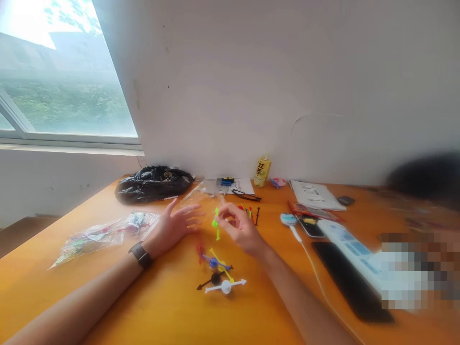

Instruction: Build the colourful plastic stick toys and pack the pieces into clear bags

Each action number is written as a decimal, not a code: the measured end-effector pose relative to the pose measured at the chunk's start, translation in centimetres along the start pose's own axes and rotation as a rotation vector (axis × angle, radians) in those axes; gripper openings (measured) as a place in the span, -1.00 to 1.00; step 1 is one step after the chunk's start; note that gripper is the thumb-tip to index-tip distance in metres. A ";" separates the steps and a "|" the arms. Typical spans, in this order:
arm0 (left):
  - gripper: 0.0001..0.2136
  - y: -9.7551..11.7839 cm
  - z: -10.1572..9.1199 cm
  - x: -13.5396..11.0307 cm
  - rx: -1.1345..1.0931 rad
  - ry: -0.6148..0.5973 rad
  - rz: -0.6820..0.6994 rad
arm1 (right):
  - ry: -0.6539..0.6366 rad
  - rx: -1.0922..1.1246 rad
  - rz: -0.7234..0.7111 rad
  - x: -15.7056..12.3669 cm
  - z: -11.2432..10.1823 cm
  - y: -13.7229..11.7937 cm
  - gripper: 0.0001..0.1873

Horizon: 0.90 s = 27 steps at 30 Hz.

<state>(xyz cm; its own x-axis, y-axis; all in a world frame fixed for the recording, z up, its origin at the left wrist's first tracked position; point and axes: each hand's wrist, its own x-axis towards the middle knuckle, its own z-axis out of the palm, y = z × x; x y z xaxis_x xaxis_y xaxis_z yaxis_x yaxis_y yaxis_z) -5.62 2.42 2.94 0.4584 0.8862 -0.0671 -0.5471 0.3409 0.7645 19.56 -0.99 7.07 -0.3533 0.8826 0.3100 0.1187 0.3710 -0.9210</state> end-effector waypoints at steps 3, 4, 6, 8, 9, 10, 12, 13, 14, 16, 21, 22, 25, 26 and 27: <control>-0.37 0.0 -0.1 0.1 -0.008 0.000 -0.001 | 0.007 0.011 -0.001 0.6 -1.1 -3.0 -0.69; -0.37 0.0 -0.1 0.1 -0.012 0.000 0.001 | 0.001 -0.021 -0.009 0.9 -1.5 -4.0 -0.68; -0.38 0.0 -0.1 0.1 -0.015 0.001 0.004 | 0.011 -0.145 -0.039 1.5 -2.5 -6.0 -0.68; -0.38 0.0 -0.1 0.1 -0.012 0.001 0.005 | 0.035 -0.310 -0.074 2.4 -3.6 -7.6 -0.69; -0.37 0.0 0.0 0.1 -0.009 0.003 0.004 | 0.010 -0.393 -0.059 2.9 -4.1 -8.1 -0.70; -0.37 0.0 0.0 0.1 -0.007 0.005 0.005 | -0.035 -0.457 -0.038 3.4 -4.7 -8.5 -0.70; -0.37 0.0 0.1 0.0 -0.002 0.008 0.011 | -0.151 -0.548 0.005 4.3 -5.6 -8.8 -0.72; -0.38 -0.1 0.2 0.0 0.004 0.006 0.014 | -0.184 -0.578 0.007 4.7 -5.9 -8.7 -0.73; -0.38 -0.1 0.2 0.0 0.013 0.002 0.017 | -0.202 -0.605 0.000 4.9 -6.0 -8.5 -0.75; -0.38 -0.3 0.3 -0.1 0.033 -0.008 0.027 | -0.198 -0.655 -0.021 5.2 -5.9 -8.0 -0.78; -0.39 -0.5 0.6 -0.2 0.076 -0.016 0.053 | -0.182 -0.739 -0.017 5.3 -4.5 -7.3 -0.81; -0.39 -0.5 0.7 -0.3 0.080 -0.019 0.054 | -0.188 -0.746 -0.029 5.3 -4.3 -7.2 -0.80; -0.38 -0.5 0.6 -0.3 0.079 -0.029 0.051 | -0.208 -0.727 -0.083 5.4 -4.0 -7.3 -0.78; -0.39 -0.4 0.5 -0.3 0.075 -0.032 0.051 | -0.204 -0.702 -0.098 5.4 -4.0 -7.4 -0.78; -0.39 -0.4 0.4 -0.2 0.070 -0.034 0.052 | -0.192 -0.675 -0.106 5.4 -4.1 -7.5 -0.80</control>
<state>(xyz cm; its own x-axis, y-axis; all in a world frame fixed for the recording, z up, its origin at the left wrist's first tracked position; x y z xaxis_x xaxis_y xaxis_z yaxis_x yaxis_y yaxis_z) -5.25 1.96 2.87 0.4552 0.8904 -0.0053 -0.5212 0.2713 0.8091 20.59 2.22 16.63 -0.5447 0.7884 0.2859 0.6017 0.6049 -0.5215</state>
